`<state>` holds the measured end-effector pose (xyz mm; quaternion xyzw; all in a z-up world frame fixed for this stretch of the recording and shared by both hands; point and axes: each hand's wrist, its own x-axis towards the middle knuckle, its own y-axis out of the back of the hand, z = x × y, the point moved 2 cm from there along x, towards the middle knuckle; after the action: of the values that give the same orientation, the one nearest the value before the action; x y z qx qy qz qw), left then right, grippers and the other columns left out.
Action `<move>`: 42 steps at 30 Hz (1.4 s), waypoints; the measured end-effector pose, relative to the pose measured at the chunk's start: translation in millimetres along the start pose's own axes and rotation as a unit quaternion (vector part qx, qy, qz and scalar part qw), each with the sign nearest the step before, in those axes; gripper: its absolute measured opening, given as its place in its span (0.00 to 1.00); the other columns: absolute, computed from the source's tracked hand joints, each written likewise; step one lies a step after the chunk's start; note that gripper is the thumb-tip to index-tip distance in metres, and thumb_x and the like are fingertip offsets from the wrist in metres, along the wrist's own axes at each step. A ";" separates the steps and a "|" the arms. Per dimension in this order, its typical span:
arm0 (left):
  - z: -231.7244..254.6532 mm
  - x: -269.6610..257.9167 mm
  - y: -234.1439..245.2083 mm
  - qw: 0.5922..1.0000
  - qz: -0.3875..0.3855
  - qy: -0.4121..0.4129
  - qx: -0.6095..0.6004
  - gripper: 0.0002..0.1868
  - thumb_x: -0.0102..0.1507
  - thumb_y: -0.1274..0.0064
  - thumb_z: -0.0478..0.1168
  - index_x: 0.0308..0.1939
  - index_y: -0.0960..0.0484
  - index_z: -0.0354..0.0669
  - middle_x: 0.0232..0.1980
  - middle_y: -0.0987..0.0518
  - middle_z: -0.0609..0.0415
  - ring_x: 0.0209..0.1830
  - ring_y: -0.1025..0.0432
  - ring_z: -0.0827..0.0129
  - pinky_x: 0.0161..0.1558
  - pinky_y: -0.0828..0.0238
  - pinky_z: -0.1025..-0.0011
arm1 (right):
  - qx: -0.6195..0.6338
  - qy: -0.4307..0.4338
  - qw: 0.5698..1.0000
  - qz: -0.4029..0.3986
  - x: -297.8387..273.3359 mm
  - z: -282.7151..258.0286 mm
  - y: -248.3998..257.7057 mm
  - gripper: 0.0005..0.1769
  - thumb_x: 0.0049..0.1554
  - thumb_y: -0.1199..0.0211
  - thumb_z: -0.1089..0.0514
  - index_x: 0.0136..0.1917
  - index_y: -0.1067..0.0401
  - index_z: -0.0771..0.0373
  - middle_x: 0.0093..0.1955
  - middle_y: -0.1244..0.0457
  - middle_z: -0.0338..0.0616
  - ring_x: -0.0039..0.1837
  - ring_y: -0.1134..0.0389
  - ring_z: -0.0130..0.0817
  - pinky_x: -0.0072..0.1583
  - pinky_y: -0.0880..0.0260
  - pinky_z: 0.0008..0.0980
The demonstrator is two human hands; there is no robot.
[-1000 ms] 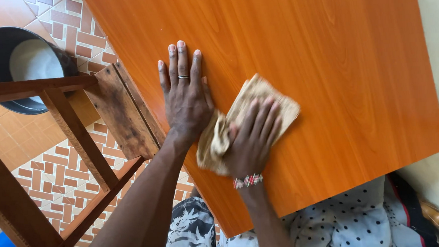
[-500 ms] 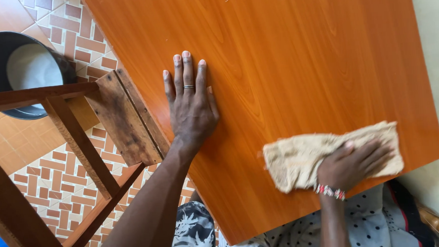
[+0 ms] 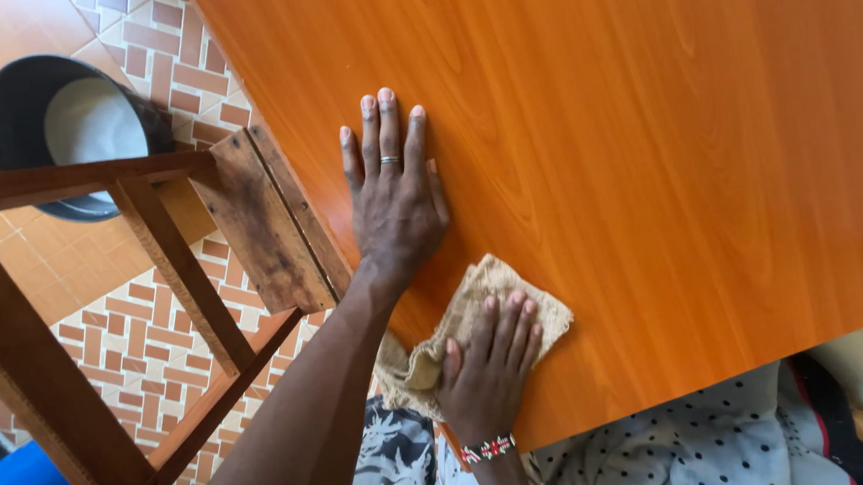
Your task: Wiping a brown wooden table with a light brown cloth.
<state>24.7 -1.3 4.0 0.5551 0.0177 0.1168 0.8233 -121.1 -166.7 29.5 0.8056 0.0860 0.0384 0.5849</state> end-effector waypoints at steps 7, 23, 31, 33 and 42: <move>1.3 2.9 1.3 1.000 -0.005 0.004 -0.005 0.32 0.70 0.52 0.39 0.77 0.38 0.35 0.84 0.51 0.36 0.86 0.60 0.48 0.82 0.70 0.45 | -0.033 -0.081 0.995 0.039 -51.1 83.8 30.2 0.36 0.68 0.57 0.49 0.79 0.51 0.79 0.83 0.60 0.74 0.85 0.63 0.70 0.80 0.61 0.65; 2.4 -3.8 0.3 1.000 -0.012 0.019 -0.008 0.31 0.70 0.53 0.41 0.77 0.37 0.37 0.84 0.51 0.38 0.86 0.60 0.50 0.82 0.72 0.47 | -0.044 -0.225 0.973 0.032 285.8 129.9 11.7 0.38 0.72 0.57 0.46 0.83 0.60 0.74 0.86 0.72 0.71 0.85 0.77 0.65 0.81 0.78 0.63; -8.3 -5.6 -3.0 0.994 0.068 0.068 -0.053 0.30 0.74 0.54 0.44 0.77 0.38 0.33 0.84 0.52 0.33 0.87 0.61 0.44 0.83 0.70 0.44 | -0.010 0.100 0.995 -0.020 127.9 10.3 11.4 0.36 0.67 0.52 0.47 0.82 0.49 0.68 0.86 0.59 0.62 0.87 0.63 0.57 0.82 0.68 0.60; -6.5 -8.5 -2.2 0.992 0.069 0.084 -0.057 0.29 0.75 0.55 0.43 0.78 0.38 0.33 0.85 0.53 0.33 0.88 0.62 0.43 0.85 0.70 0.44 | -0.016 0.092 0.995 -0.034 68.1 42.4 14.3 0.36 0.66 0.53 0.46 0.81 0.47 0.66 0.85 0.58 0.60 0.86 0.61 0.56 0.82 0.66 0.59; 0.3 -5.3 0.1 0.991 0.066 0.112 -0.004 0.30 0.72 0.49 0.45 0.74 0.34 0.30 0.83 0.55 0.26 0.84 0.66 0.32 0.81 0.73 0.37 | -0.076 -0.077 0.992 0.071 91.1 216.5 60.6 0.36 0.71 0.63 0.47 0.83 0.53 0.73 0.87 0.61 0.65 0.88 0.65 0.60 0.83 0.68 0.61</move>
<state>19.6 -2.7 3.7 0.5353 0.0731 0.2327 0.8087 9.2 -370.8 15.7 0.7632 -0.0197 0.0242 0.6454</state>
